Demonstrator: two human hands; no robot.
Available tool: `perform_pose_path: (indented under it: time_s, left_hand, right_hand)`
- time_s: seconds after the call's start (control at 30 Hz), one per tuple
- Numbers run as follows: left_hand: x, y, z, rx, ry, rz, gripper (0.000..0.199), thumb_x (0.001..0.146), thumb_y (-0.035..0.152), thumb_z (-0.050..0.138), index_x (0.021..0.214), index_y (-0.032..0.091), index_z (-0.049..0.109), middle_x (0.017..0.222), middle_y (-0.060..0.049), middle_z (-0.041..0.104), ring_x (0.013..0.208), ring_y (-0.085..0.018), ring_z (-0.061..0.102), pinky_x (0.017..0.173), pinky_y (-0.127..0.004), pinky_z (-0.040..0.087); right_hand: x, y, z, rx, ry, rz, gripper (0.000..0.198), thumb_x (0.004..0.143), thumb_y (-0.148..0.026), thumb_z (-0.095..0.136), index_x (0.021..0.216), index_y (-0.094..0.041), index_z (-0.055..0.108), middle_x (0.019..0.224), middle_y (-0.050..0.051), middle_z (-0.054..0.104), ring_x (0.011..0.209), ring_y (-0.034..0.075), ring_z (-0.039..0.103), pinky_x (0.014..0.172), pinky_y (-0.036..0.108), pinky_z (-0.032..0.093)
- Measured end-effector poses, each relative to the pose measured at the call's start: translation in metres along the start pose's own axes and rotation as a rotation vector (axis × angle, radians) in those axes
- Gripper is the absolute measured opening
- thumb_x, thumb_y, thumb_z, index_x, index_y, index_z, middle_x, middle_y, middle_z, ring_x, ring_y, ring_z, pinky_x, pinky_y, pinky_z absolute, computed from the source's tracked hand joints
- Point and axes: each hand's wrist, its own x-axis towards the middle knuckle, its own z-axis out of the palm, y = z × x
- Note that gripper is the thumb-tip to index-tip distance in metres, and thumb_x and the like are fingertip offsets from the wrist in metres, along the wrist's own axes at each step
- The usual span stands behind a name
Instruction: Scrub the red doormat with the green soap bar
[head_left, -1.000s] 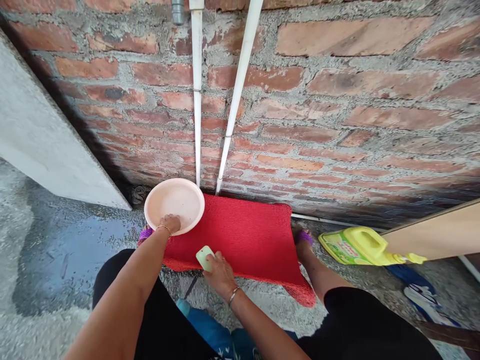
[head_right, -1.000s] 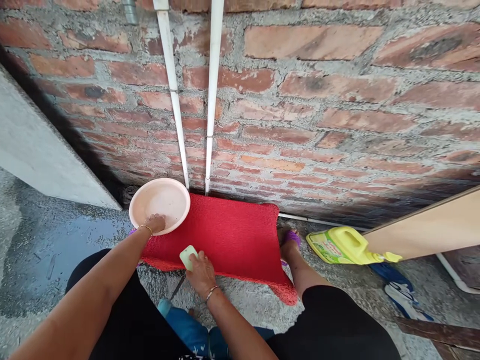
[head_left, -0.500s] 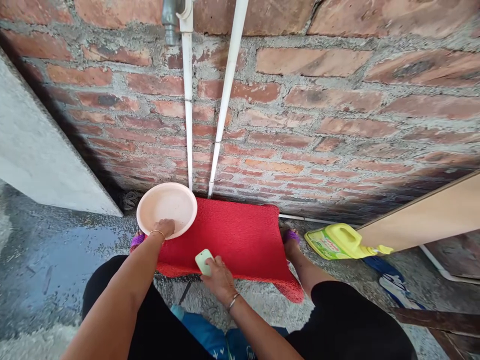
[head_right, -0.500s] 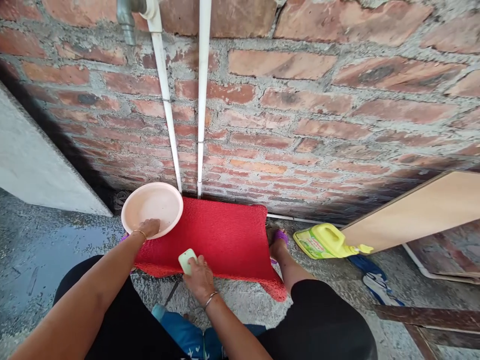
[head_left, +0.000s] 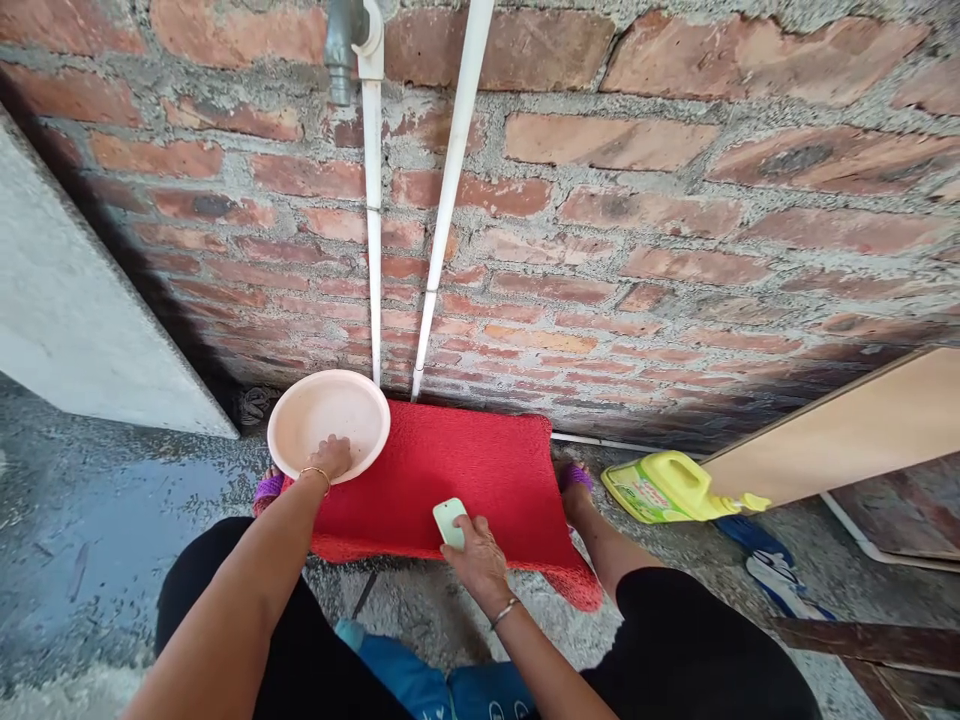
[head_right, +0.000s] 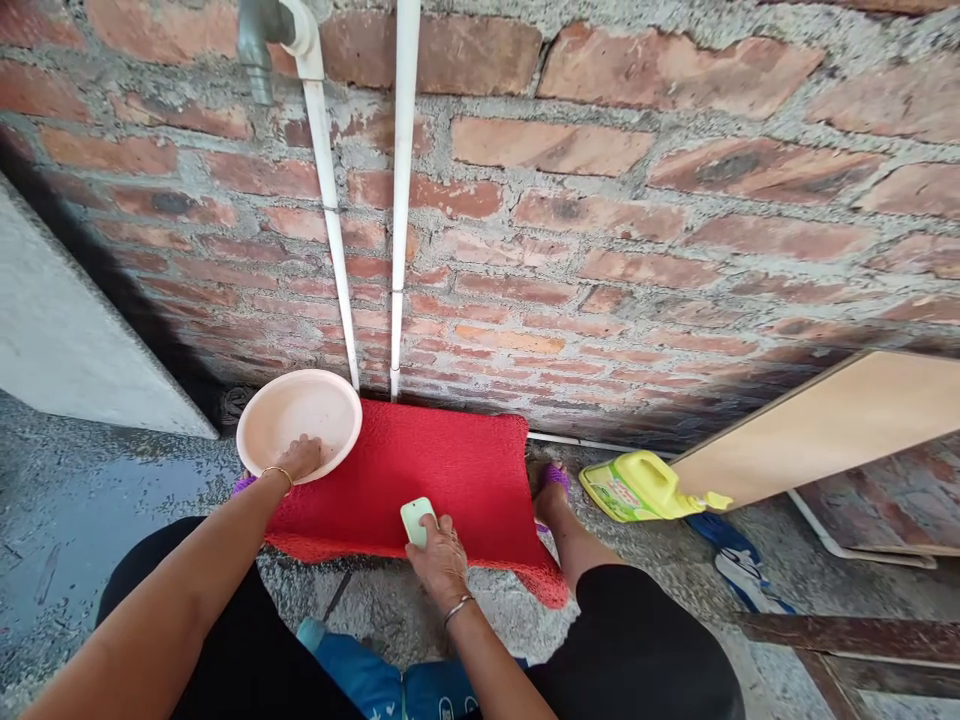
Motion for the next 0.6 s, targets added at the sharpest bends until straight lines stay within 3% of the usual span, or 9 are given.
perform_pose_path:
  time_s: [0.1,0.2,0.33,0.47,0.53,0.6]
  left_hand:
    - [-0.002,0.001,0.001,-0.024,0.060,-0.058,0.047,0.091,0.034,0.041,0.136,0.025,0.050,0.145,-0.018,0.044,0.131,-0.035,0.046,0.096,-0.052,0.045]
    - [0.002,-0.001,0.003,-0.002,0.055,-0.100,0.063,0.087,0.042,0.050,0.148,0.030,0.037,0.154,-0.018,0.033,0.137,-0.040,0.036,0.098,-0.058,0.042]
    - [0.014,-0.005,0.011,0.063,0.021,-0.152,0.070,0.089,0.045,0.047,0.154,0.033,0.025,0.163,-0.017,0.019,0.143,-0.047,0.024,0.097,-0.065,0.038]
    - [0.025,-0.004,0.018,0.103,0.006,-0.159,0.072,0.090,0.046,0.046,0.156,0.032,0.022,0.163,-0.019,0.018,0.139,-0.049,0.029,0.093,-0.064,0.042]
    - [0.027,-0.003,0.020,0.124,0.016,-0.160,0.071,0.090,0.046,0.045,0.156,0.032,0.022,0.163,-0.020,0.017,0.138,-0.050,0.030,0.090,-0.064,0.043]
    - [0.027,-0.003,0.020,0.154,0.012,-0.151,0.071,0.091,0.044,0.044,0.156,0.031,0.021,0.162,-0.022,0.016,0.138,-0.052,0.030,0.089,-0.066,0.043]
  right_hand:
    - [0.009,-0.031,0.007,-0.017,-0.013,-0.113,0.040,0.078,-0.029,0.064,0.118,-0.027,0.061,0.117,0.006,0.057,0.108,0.023,0.059,0.090,0.030,0.044]
    - [0.020,-0.047,0.011,-0.036,-0.022,-0.174,0.040,0.077,-0.029,0.065,0.117,-0.027,0.061,0.119,0.007,0.056,0.108,0.023,0.058,0.092,0.031,0.043]
    - [0.028,-0.023,0.006,-0.029,-0.034,-0.104,0.039,0.079,-0.030,0.063,0.117,-0.027,0.061,0.118,0.007,0.057,0.106,0.022,0.060,0.090,0.030,0.044]
    - [0.031,0.019,-0.007,-0.014,0.014,0.105,0.035,0.083,-0.035,0.059,0.117,-0.028,0.060,0.114,0.005,0.057,0.099,0.020,0.061,0.082,0.029,0.046]
    - [0.033,0.025,-0.011,0.007,0.057,0.154,0.034,0.084,-0.038,0.057,0.116,-0.028,0.060,0.111,0.005,0.057,0.097,0.020,0.062,0.079,0.029,0.047]
    - [0.036,0.015,-0.010,0.043,0.090,0.115,0.032,0.084,-0.038,0.058,0.114,-0.029,0.060,0.108,0.004,0.058,0.094,0.019,0.062,0.078,0.029,0.046]
